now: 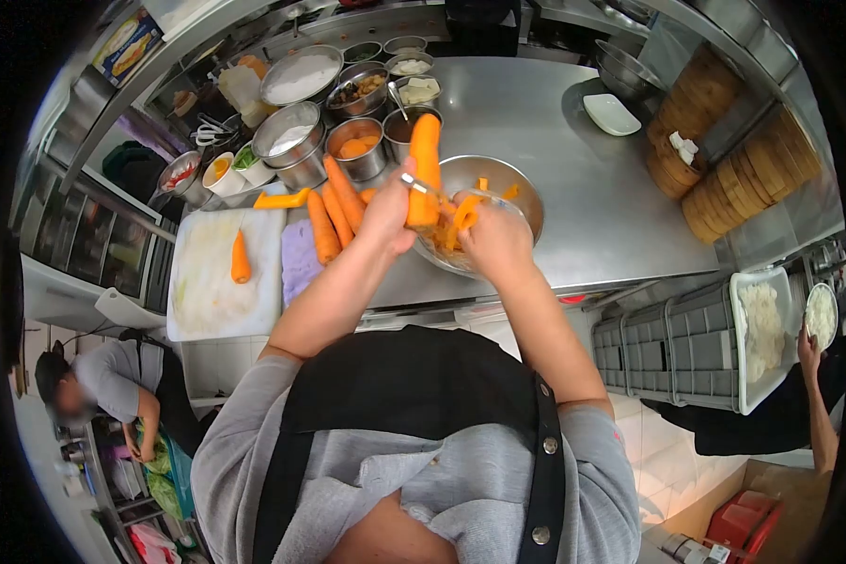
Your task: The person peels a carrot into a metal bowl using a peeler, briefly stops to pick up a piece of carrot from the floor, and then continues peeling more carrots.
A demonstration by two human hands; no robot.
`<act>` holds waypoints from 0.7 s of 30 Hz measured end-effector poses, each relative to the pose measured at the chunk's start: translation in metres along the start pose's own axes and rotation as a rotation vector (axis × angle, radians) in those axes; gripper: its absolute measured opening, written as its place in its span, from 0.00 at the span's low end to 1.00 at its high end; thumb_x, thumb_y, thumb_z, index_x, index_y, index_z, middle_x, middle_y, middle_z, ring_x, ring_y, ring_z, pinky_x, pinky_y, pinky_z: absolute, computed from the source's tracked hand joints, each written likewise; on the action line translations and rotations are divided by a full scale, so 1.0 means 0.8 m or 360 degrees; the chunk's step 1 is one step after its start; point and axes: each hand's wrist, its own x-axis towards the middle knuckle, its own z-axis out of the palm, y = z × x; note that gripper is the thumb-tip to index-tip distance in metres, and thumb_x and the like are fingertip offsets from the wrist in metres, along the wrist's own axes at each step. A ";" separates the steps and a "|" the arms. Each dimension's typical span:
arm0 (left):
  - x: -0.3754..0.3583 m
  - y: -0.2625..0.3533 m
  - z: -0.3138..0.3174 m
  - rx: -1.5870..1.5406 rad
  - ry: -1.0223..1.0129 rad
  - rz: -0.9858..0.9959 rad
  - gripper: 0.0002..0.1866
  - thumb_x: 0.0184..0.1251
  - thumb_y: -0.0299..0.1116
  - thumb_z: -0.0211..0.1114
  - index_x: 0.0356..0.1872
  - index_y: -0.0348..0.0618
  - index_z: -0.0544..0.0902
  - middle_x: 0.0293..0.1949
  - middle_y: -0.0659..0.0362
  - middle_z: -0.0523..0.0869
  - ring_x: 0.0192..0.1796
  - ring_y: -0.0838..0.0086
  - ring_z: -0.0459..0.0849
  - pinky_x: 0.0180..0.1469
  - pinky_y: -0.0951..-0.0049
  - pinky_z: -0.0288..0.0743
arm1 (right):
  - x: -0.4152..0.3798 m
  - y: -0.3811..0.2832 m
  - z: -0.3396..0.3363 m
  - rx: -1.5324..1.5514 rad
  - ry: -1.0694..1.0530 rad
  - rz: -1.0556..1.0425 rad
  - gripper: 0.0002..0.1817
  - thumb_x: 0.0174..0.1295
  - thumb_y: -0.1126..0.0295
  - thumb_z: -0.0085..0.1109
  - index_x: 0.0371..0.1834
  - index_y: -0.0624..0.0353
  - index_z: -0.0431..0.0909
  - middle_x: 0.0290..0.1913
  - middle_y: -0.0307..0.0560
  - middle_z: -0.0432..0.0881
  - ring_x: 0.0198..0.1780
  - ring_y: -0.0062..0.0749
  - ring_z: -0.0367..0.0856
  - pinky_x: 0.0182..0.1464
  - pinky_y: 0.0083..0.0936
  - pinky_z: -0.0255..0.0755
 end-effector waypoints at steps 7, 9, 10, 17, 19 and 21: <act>-0.065 -0.010 0.009 0.0204 -0.0156 -0.0207 0.22 0.75 0.48 0.49 0.59 0.43 0.69 0.37 0.55 0.79 0.28 0.69 0.81 0.27 0.70 0.78 | 0.030 0.018 -0.024 0.0037 -0.0052 0.0293 0.13 0.66 0.55 0.47 0.41 0.49 0.76 0.35 0.50 0.83 0.38 0.52 0.81 0.39 0.45 0.73; -0.072 -0.003 -0.002 0.0226 -0.0169 -0.0204 0.23 0.75 0.48 0.49 0.60 0.43 0.69 0.37 0.55 0.79 0.28 0.69 0.81 0.27 0.70 0.78 | 0.027 0.013 -0.014 0.0072 0.0017 0.0240 0.13 0.66 0.54 0.46 0.40 0.49 0.76 0.35 0.50 0.83 0.39 0.52 0.80 0.39 0.44 0.72; -0.076 -0.003 -0.008 0.0242 -0.0174 -0.0197 0.23 0.75 0.48 0.49 0.60 0.43 0.69 0.37 0.55 0.79 0.28 0.69 0.81 0.27 0.70 0.78 | 0.028 0.014 -0.010 0.0067 0.0016 0.0247 0.14 0.67 0.53 0.46 0.40 0.49 0.76 0.35 0.50 0.83 0.39 0.53 0.80 0.39 0.44 0.72; -0.096 -0.001 -0.022 0.0169 -0.0219 -0.0171 0.21 0.75 0.49 0.48 0.53 0.41 0.71 0.36 0.55 0.79 0.29 0.68 0.82 0.27 0.70 0.78 | 0.035 0.021 -0.019 0.0217 -0.0016 0.0450 0.15 0.67 0.52 0.47 0.38 0.51 0.75 0.33 0.52 0.82 0.39 0.54 0.79 0.39 0.45 0.71; -0.078 0.001 -0.030 0.0042 -0.0173 -0.0139 0.20 0.75 0.49 0.48 0.50 0.41 0.71 0.36 0.54 0.80 0.30 0.68 0.82 0.27 0.70 0.78 | 0.029 0.013 -0.018 0.0245 -0.0013 0.0397 0.16 0.67 0.52 0.47 0.37 0.51 0.75 0.32 0.52 0.81 0.38 0.54 0.79 0.38 0.45 0.70; -0.050 0.007 -0.030 -0.0004 -0.0093 -0.0117 0.21 0.74 0.50 0.48 0.49 0.41 0.72 0.37 0.53 0.80 0.31 0.67 0.82 0.29 0.69 0.79 | 0.015 0.004 -0.010 0.0212 0.0077 0.0232 0.16 0.66 0.51 0.48 0.37 0.52 0.75 0.30 0.53 0.81 0.37 0.54 0.79 0.37 0.45 0.70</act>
